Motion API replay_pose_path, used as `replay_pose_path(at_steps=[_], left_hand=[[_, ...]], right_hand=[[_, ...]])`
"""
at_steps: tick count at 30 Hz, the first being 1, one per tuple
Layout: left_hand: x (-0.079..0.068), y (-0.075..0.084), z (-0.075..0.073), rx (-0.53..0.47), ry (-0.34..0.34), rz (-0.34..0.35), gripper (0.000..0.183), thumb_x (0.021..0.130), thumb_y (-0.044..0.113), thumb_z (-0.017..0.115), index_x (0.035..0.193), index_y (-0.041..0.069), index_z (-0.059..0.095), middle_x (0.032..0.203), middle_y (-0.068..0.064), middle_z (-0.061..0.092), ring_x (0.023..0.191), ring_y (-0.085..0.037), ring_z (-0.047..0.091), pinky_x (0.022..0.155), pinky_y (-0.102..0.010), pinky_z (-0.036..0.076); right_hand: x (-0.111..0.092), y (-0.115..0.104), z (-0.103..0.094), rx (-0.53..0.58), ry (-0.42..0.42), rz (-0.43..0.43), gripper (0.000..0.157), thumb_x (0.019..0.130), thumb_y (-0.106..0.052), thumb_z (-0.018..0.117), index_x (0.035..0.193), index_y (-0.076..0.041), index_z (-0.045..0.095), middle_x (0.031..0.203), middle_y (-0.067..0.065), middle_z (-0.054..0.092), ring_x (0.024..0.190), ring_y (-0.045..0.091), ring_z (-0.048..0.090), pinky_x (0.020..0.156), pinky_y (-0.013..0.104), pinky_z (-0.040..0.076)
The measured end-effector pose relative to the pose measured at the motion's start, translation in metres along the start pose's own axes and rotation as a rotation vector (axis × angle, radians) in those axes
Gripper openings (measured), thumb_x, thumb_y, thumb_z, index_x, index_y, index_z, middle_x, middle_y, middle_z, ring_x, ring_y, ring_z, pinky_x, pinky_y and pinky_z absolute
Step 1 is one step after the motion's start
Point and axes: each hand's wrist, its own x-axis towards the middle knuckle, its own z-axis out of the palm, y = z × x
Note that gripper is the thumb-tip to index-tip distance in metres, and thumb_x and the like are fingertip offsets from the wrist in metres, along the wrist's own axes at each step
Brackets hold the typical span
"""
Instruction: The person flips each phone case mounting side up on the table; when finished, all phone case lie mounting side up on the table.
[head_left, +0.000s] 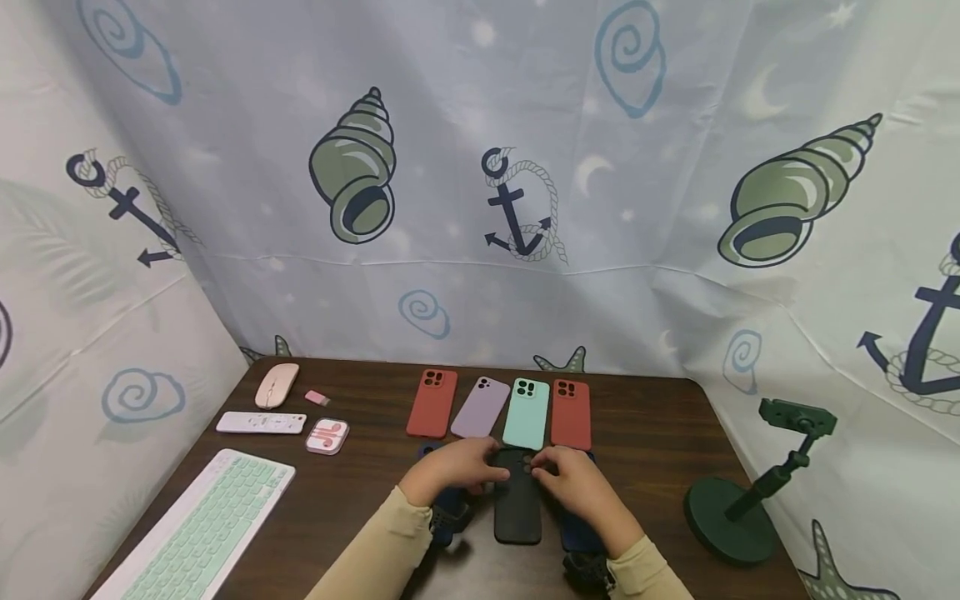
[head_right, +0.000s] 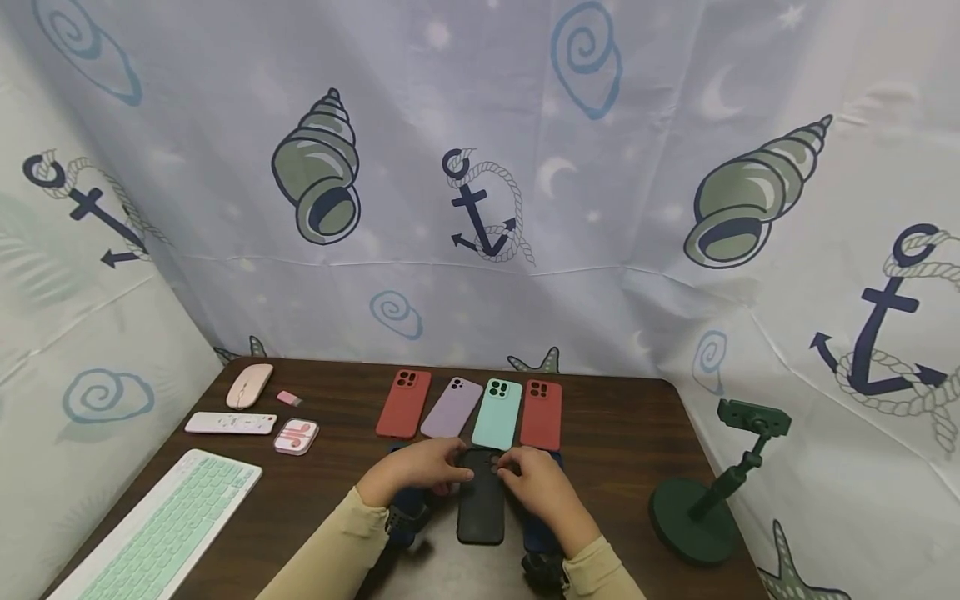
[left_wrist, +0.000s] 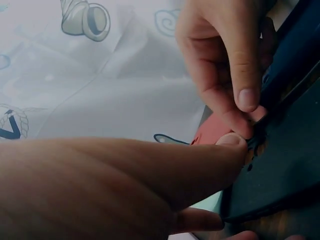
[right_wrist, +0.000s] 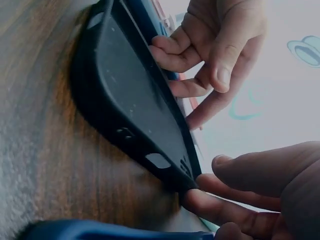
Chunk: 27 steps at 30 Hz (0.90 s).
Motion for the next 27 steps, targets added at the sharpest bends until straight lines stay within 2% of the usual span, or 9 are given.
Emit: replay_pose_path(at_steps=[5, 10, 14, 17, 19, 22, 25, 27], left_hand=[[-0.001, 0.002, -0.001, -0.02, -0.011, 0.014, 0.065, 0.095, 0.045, 0.068, 0.145, 0.008, 0.051, 0.106, -0.003, 0.069, 0.074, -0.018, 0.072, 0.075, -0.038, 0.056], [-0.008, 0.005, -0.012, -0.048, 0.018, 0.057, 0.054, 0.096, 0.044, 0.068, 0.136, 0.01, 0.057, 0.115, -0.005, 0.07, 0.078, -0.02, 0.073, 0.077, -0.04, 0.057], [-0.016, 0.007, -0.024, -0.036, 0.045, 0.113, 0.048, 0.097, 0.044, 0.066, 0.132, 0.012, 0.059, 0.109, -0.004, 0.07, 0.08, -0.021, 0.073, 0.075, -0.037, 0.056], [-0.023, 0.007, -0.034, -0.028, 0.06, 0.16, 0.044, 0.098, 0.043, 0.065, 0.13, 0.013, 0.06, 0.104, -0.003, 0.07, 0.083, -0.024, 0.073, 0.074, -0.035, 0.056], [-0.028, 0.006, -0.039, -0.018, 0.08, 0.193, 0.041, 0.099, 0.042, 0.064, 0.129, 0.014, 0.061, 0.104, -0.002, 0.07, 0.086, -0.026, 0.073, 0.076, -0.035, 0.056], [-0.031, 0.0, -0.043, 0.018, 0.146, 0.251, 0.033, 0.1, 0.039, 0.063, 0.126, 0.018, 0.062, 0.109, -0.002, 0.068, 0.095, -0.021, 0.069, 0.08, -0.036, 0.056], [-0.034, -0.011, -0.041, 0.046, 0.262, 0.295, 0.025, 0.101, 0.034, 0.063, 0.123, 0.022, 0.063, 0.115, -0.002, 0.064, 0.1, -0.014, 0.065, 0.084, -0.035, 0.056], [-0.037, -0.022, -0.037, 0.029, 0.351, 0.314, 0.021, 0.101, 0.03, 0.063, 0.121, 0.026, 0.063, 0.117, -0.001, 0.061, 0.1, -0.012, 0.064, 0.085, -0.034, 0.055]], right_hand=[[-0.004, 0.003, -0.003, -0.02, 0.019, -0.01, 0.01, 0.095, -0.024, 0.072, 0.104, -0.022, 0.075, 0.098, -0.008, 0.068, 0.088, 0.008, 0.065, 0.076, 0.034, 0.054], [-0.007, -0.001, -0.004, 0.008, 0.071, -0.03, 0.01, 0.096, -0.025, 0.071, 0.106, -0.024, 0.074, 0.096, -0.013, 0.068, 0.084, 0.002, 0.063, 0.072, 0.028, 0.052], [-0.007, -0.014, 0.0, 0.15, 0.097, -0.01, 0.023, 0.098, -0.025, 0.069, 0.121, -0.024, 0.067, 0.086, -0.012, 0.066, 0.066, 0.002, 0.058, 0.061, 0.025, 0.049], [-0.004, -0.029, 0.008, 0.316, 0.08, 0.019, 0.035, 0.1, -0.026, 0.066, 0.134, -0.026, 0.057, 0.081, -0.005, 0.063, 0.056, 0.008, 0.055, 0.052, 0.028, 0.049], [-0.001, -0.041, 0.016, 0.431, 0.065, 0.039, 0.038, 0.101, -0.029, 0.064, 0.138, -0.027, 0.053, 0.083, 0.001, 0.065, 0.055, 0.012, 0.057, 0.049, 0.031, 0.051], [0.005, -0.056, 0.03, 0.575, 0.042, 0.052, 0.035, 0.102, -0.03, 0.062, 0.137, -0.027, 0.053, 0.088, 0.012, 0.067, 0.056, 0.021, 0.061, 0.044, 0.036, 0.052], [0.01, -0.066, 0.044, 0.661, 0.039, 0.059, 0.031, 0.103, -0.026, 0.061, 0.133, -0.024, 0.055, 0.091, 0.019, 0.068, 0.062, 0.029, 0.066, 0.043, 0.039, 0.053], [0.013, -0.07, 0.053, 0.695, 0.044, 0.061, 0.031, 0.102, -0.022, 0.062, 0.133, -0.019, 0.056, 0.092, 0.022, 0.068, 0.066, 0.033, 0.067, 0.042, 0.041, 0.053]])
